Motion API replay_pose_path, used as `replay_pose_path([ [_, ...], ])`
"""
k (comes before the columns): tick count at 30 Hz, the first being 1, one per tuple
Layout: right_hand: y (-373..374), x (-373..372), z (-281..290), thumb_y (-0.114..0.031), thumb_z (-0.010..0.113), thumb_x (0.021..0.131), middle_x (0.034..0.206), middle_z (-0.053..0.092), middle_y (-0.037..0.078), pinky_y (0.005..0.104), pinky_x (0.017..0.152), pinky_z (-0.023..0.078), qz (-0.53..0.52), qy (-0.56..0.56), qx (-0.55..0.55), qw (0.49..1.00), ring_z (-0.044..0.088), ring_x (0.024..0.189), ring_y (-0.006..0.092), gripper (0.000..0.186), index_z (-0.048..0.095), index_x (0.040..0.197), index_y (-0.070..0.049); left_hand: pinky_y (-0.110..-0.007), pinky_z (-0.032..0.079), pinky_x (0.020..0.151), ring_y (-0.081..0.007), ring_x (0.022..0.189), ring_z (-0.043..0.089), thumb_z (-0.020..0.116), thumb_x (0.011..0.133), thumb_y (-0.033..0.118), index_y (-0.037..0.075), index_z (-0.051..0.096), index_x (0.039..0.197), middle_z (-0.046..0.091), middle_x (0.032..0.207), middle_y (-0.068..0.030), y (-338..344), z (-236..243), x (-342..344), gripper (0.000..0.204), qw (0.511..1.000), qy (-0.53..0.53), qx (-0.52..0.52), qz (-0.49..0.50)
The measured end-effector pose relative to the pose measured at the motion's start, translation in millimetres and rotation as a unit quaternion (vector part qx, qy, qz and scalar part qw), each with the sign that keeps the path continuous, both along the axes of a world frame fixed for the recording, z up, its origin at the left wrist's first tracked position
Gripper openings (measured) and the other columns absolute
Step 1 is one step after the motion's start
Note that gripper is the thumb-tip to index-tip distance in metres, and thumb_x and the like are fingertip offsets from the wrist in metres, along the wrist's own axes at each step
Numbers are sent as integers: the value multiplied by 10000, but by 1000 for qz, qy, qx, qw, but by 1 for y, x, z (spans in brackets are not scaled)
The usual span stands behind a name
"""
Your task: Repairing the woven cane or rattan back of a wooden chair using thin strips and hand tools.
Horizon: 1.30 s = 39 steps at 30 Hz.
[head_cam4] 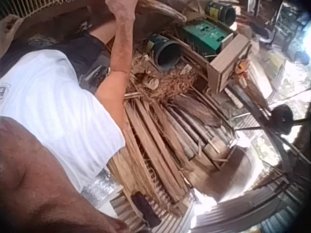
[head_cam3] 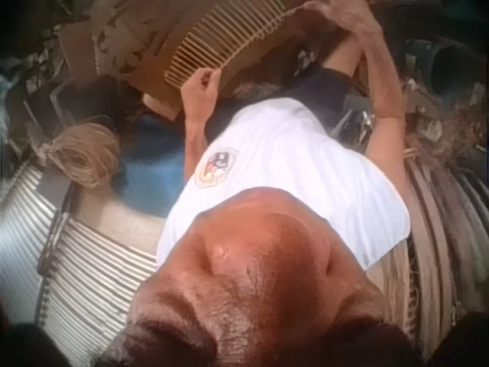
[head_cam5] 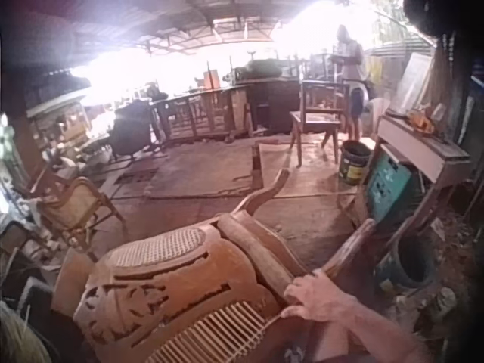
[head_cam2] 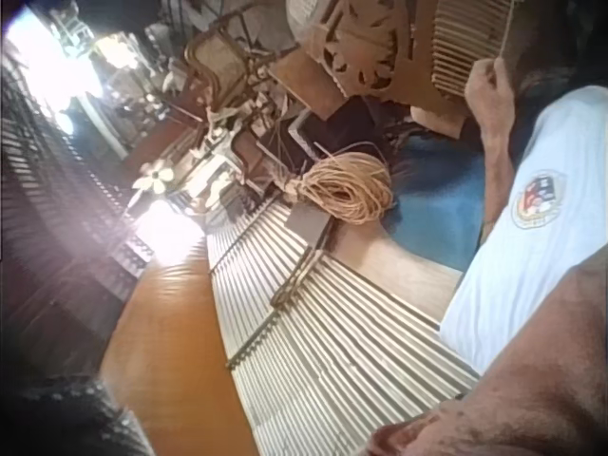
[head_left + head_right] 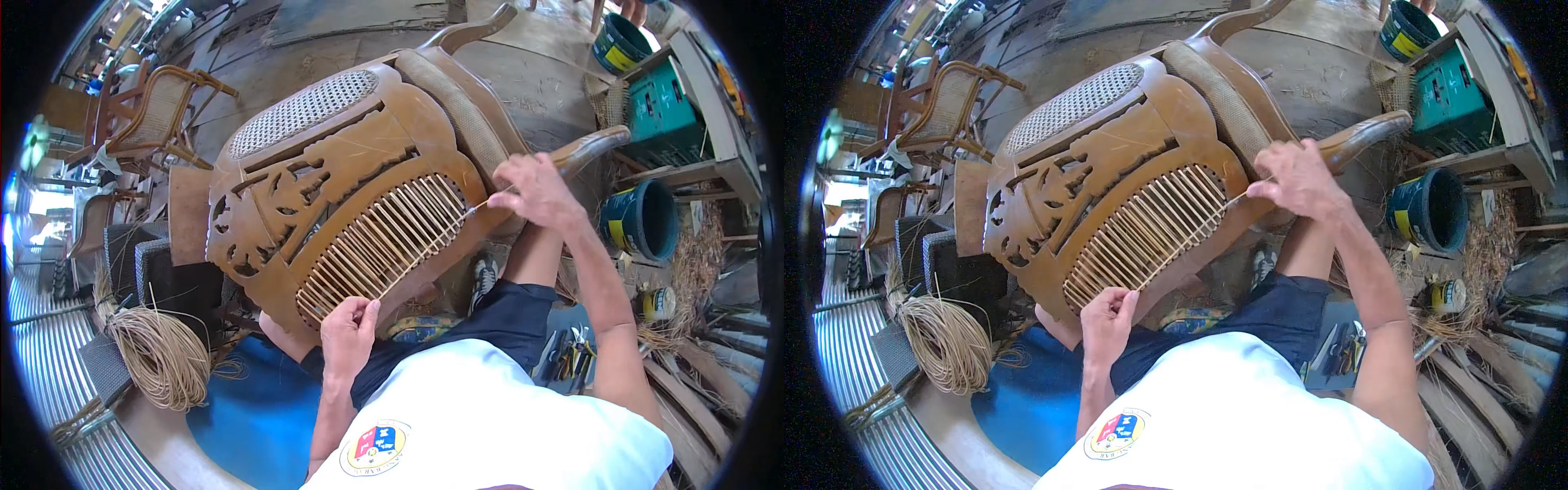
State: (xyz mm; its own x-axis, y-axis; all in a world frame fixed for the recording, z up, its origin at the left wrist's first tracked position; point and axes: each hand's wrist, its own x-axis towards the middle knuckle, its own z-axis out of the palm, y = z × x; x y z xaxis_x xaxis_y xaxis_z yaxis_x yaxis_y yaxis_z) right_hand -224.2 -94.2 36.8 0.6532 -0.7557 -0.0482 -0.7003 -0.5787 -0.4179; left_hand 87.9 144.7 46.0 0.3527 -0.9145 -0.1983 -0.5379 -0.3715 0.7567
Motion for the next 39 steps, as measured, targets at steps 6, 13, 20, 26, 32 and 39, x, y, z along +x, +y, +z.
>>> replay_pose_path([
  [6,25,25,22,-312,717,968,1239,667,139,425,1068,482,41,-184,13,982,615,1211,310,396,662,1261,-51,-267,492,608,-118,659,602,760,948,119,-16,720,944,672,759,-70,-2,31,-27,141,988,-53,-113,-85],
  [13,35,76,4,-360,647,1046,1111,705,55,342,964,504,270,-246,380,850,637,1067,168,359,681,1262,-75,-369,508,728,-288,778,637,734,947,136,-15,691,928,649,839,-136,-40,64,-51,158,978,-73,-131,-146],
  [20,25,62,-12,-208,783,957,910,699,-16,261,822,524,145,-302,369,867,632,885,86,183,738,1009,-39,-282,442,593,-83,643,519,706,1016,269,5,710,1041,620,727,-10,-72,29,-36,265,991,9,-112,-69],
  [26,26,53,-41,-85,757,956,941,705,12,250,854,558,33,-521,453,722,694,920,109,105,709,1039,-41,-243,437,592,-38,646,536,672,1037,258,-5,712,1050,624,708,25,-87,-22,-34,267,987,155,-18,-25],
  [32,29,56,-46,-125,756,969,899,699,-6,225,793,536,20,-508,434,744,662,843,87,117,709,1036,-41,-284,500,607,-88,634,625,690,989,245,-21,752,1029,701,716,-33,-103,-47,-36,276,993,120,-6,4],
  [39,44,61,-48,-62,780,826,907,575,105,365,826,506,17,-292,164,942,612,885,247,74,740,863,-11,-311,548,617,-130,619,702,699,965,266,-3,777,969,744,697,-88,-112,-49,-45,280,994,-107,-24,-23],
])
